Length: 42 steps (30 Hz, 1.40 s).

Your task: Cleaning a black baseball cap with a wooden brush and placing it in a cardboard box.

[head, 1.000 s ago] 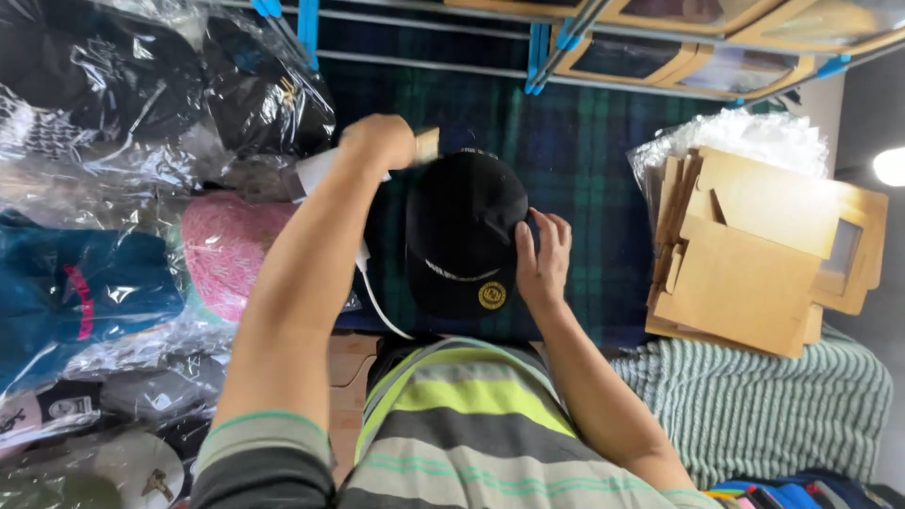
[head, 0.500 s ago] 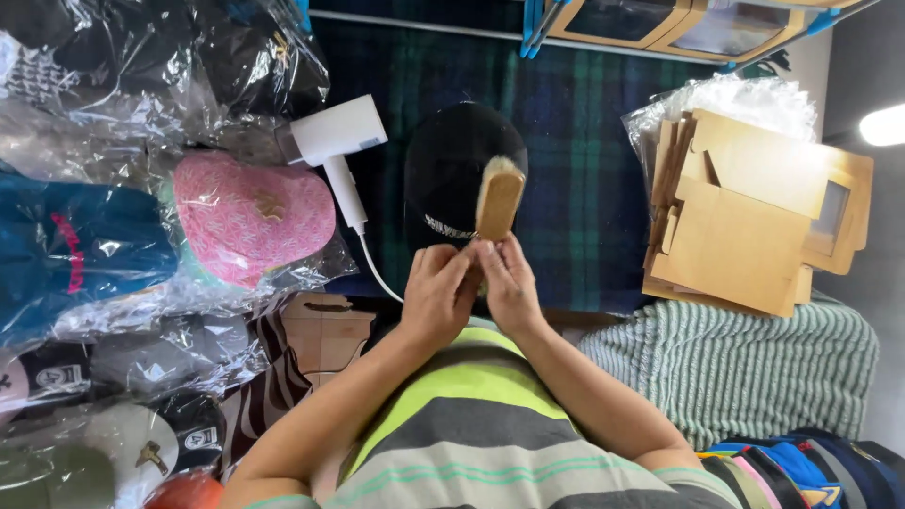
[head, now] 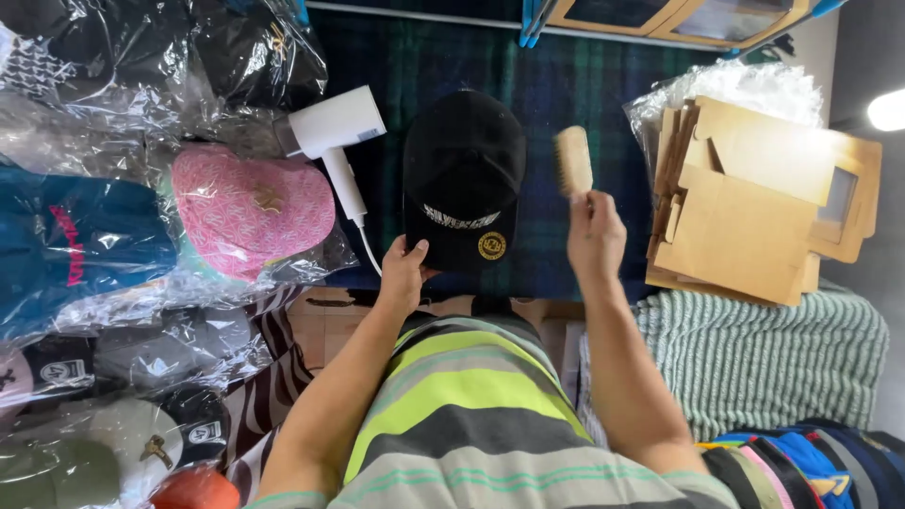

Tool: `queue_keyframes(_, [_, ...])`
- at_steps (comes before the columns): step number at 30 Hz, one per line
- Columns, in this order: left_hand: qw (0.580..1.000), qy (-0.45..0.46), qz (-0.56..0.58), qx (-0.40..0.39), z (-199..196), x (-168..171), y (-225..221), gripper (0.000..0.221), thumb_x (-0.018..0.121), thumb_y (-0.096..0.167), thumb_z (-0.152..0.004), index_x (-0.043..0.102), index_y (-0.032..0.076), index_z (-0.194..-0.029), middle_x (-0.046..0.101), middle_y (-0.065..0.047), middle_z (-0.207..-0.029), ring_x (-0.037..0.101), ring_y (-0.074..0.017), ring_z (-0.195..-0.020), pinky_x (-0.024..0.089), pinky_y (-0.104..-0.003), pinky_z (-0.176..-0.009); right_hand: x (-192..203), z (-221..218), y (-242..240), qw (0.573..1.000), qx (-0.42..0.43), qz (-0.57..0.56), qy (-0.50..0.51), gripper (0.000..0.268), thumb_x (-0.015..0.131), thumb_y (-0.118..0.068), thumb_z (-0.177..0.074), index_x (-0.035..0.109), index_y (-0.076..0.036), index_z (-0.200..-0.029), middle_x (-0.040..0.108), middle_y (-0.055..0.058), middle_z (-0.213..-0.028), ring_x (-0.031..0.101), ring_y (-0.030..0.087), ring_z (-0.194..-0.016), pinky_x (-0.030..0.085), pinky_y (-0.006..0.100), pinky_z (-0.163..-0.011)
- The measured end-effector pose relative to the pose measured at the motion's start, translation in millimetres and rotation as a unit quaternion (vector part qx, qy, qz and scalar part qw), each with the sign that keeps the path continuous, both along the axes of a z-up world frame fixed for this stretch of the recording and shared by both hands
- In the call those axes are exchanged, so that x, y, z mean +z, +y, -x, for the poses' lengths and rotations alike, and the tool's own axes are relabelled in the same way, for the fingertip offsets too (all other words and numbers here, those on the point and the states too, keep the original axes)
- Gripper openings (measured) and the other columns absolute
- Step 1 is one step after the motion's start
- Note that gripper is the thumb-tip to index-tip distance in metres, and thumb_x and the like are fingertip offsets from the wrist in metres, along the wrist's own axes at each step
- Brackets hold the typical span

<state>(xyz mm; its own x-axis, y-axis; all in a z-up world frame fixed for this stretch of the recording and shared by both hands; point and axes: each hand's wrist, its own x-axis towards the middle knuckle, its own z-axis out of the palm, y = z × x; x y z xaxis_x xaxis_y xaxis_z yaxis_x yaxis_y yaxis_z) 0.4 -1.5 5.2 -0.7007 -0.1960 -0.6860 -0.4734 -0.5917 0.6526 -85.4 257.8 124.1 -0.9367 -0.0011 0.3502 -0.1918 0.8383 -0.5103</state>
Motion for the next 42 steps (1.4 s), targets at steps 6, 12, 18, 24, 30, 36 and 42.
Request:
queue_keyframes(6, [1.000,0.006,0.008,0.020,2.7,-30.7,4.5,0.034,0.064,0.014,-0.100,0.055,0.008,-0.133,0.056,-0.012,-0.111,0.068,-0.0352,-0.098,0.064,-0.052,-0.078,18.5,-30.4,-66.9,0.983,0.164,-0.061,0.058,0.015,0.069,-0.036,-0.099,0.070,-0.020,-0.100,0.066,-0.002,-0.082,0.069,0.020,-0.075,0.055,0.029,-0.062])
queue_keyframes(12, [1.000,-0.002,0.000,0.019,1.5,-17.9,4.3,0.034,0.064,0.015,-0.101,0.055,0.008,-0.133,0.060,-0.015,-0.111,0.070,-0.0384,-0.098,0.063,-0.054,-0.079,-16.8,-7.1,7.1,0.998,-0.055,0.021,-0.010,0.013,0.067,-0.022,-0.103,0.064,-0.009,-0.103,0.067,0.018,-0.084,0.067,0.041,-0.081,0.054,0.052,-0.066])
queue_keyframes(18, [1.000,0.013,0.001,0.006,3.2,-27.2,3.7,0.035,0.064,0.015,-0.100,0.055,0.007,-0.133,0.060,-0.018,-0.113,0.069,-0.0421,-0.101,0.063,-0.057,-0.078,12.7,-4.1,-58.1,0.990,0.098,0.077,-0.060,0.020,0.059,-0.033,-0.108,0.066,-0.015,-0.103,0.063,0.005,-0.075,0.069,0.030,-0.071,0.058,0.039,-0.063])
queue_keyframes(24, [0.998,0.053,-0.030,0.018,-1.4,-43.6,4.7,0.040,0.066,0.018,-0.100,0.053,0.004,-0.136,0.061,-0.024,-0.124,0.065,-0.0443,-0.111,0.060,-0.061,-0.080,-80.5,-1.0,7.2,0.912,-0.127,0.170,-0.350,0.039,0.052,-0.049,-0.108,0.066,-0.014,-0.103,0.068,0.011,-0.077,0.069,0.030,-0.079,0.052,0.043,-0.071])
queue_keyframes(30, [0.998,0.025,-0.045,0.041,1.4,-32.5,4.7,0.040,0.061,0.015,-0.102,0.051,0.004,-0.139,0.058,-0.027,-0.126,0.065,-0.0523,-0.108,0.058,-0.067,-0.080,-32.2,-43.9,-26.9,0.972,-0.079,0.184,-0.120,0.028,0.056,-0.037,-0.106,0.061,-0.012,-0.118,0.069,0.020,-0.093,0.068,0.044,-0.089,0.052,0.054,-0.076])
queue_keyframes(36, [0.997,0.032,-0.055,0.041,-0.6,-57.6,-0.2,0.032,0.063,0.016,-0.102,0.056,0.007,-0.132,0.063,-0.019,-0.118,0.069,-0.0446,-0.103,0.063,-0.060,-0.077,-51.3,-22.0,-5.1,0.974,-0.113,0.146,-0.134,0.025,0.054,-0.039,-0.108,0.060,-0.016,-0.116,0.072,0.018,-0.090,0.070,0.043,-0.086,0.053,0.056,-0.072])
queue_keyframes(42, [0.992,0.003,-0.113,0.049,-3.7,-50.1,-2.6,0.024,0.063,0.020,-0.102,0.061,0.015,-0.126,0.067,-0.016,-0.112,0.071,-0.0432,-0.100,0.061,-0.060,-0.084,-33.9,-60.1,-22.7,0.981,0.186,-0.016,0.044,0.024,0.087,-0.029,-0.083,0.070,-0.017,-0.095,0.070,0.001,-0.082,0.072,0.022,-0.080,0.058,0.033,-0.072])
